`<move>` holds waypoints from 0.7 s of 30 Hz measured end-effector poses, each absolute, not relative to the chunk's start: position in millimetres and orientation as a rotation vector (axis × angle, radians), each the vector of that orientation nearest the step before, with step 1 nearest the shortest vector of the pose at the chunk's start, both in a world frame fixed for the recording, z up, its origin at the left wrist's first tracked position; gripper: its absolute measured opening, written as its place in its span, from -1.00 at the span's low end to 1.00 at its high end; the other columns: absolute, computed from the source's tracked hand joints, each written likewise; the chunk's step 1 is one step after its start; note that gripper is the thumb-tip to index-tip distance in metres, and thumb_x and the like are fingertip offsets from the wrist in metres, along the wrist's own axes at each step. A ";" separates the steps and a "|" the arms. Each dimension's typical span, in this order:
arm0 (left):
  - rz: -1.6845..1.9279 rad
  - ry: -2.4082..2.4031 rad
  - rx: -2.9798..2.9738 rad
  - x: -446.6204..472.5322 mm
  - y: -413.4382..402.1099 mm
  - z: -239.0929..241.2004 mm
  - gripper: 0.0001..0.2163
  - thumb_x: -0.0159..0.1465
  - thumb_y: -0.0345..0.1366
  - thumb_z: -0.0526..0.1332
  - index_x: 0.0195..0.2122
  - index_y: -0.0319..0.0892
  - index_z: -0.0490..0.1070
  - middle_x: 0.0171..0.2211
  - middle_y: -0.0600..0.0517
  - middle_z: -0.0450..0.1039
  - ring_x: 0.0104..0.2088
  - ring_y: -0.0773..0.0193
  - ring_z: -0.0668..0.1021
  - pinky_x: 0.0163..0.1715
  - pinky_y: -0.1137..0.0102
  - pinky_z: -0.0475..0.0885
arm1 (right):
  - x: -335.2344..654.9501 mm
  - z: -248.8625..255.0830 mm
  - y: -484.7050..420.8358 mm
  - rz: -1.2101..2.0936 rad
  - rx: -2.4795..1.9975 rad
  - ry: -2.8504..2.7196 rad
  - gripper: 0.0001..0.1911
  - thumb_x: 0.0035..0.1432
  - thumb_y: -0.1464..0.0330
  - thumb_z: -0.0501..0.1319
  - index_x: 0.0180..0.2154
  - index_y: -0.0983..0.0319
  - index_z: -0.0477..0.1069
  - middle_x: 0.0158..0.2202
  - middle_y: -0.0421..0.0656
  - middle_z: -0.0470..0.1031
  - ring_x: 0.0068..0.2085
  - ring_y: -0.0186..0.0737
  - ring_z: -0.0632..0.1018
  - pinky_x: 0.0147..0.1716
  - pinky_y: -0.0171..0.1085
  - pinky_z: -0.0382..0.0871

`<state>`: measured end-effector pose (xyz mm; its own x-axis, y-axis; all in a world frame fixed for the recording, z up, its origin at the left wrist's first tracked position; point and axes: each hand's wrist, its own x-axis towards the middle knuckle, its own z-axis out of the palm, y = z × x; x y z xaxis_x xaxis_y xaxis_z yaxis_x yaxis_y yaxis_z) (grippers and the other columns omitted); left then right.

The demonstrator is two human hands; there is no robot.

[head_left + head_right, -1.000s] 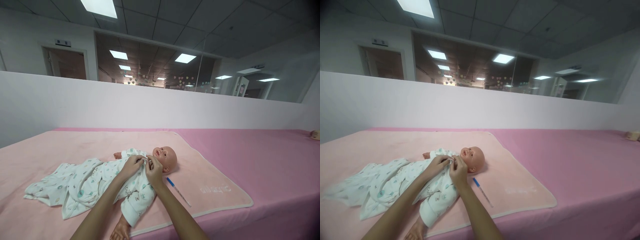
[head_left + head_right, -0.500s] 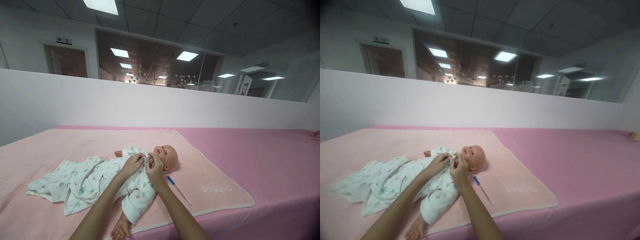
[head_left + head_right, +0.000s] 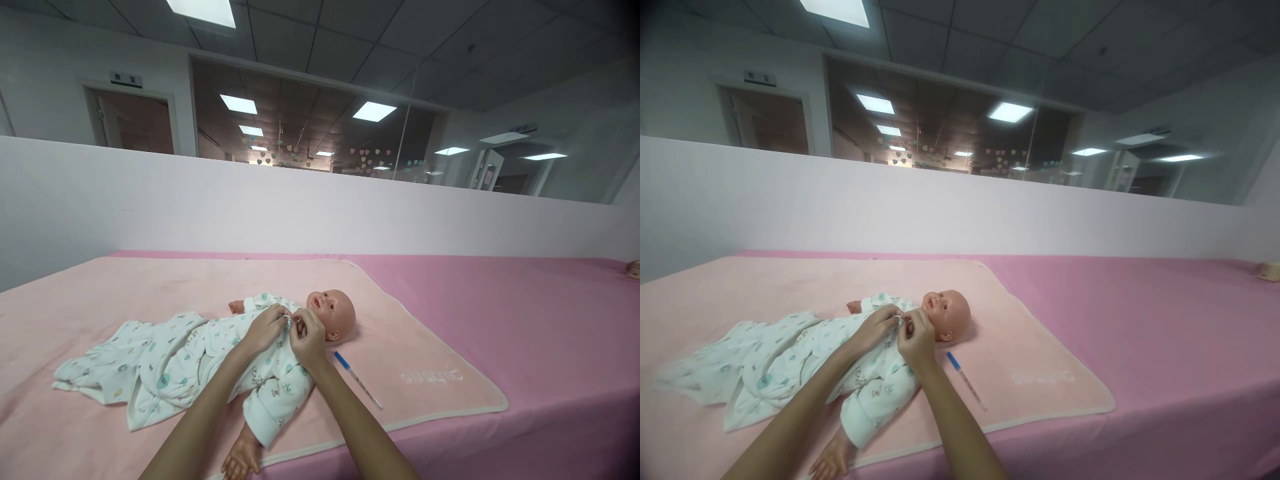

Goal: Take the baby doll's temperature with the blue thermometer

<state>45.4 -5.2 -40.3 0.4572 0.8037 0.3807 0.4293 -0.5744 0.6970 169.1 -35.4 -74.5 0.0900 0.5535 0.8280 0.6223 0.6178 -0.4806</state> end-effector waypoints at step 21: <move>1.001 0.946 2.163 45.2 -8.2 -36.2 -0.84 0.06 -0.35 -0.04 -0.48 -0.17 0.32 -0.47 0.08 0.40 -0.37 0.25 0.43 -0.36 0.42 0.27 | 168.5 -74.5 -35.1 -0.116 -0.914 -1.650 -0.74 -0.06 0.55 0.02 -0.27 0.24 0.30 -0.32 -0.11 0.34 -0.25 -0.23 0.39 -0.24 -0.25 0.32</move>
<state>45.2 -8.2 -36.2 0.4695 0.7853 0.4036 0.3590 -0.5874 0.7253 168.5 -35.1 -74.5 -0.0060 0.4967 0.8679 0.6128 0.6877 -0.3893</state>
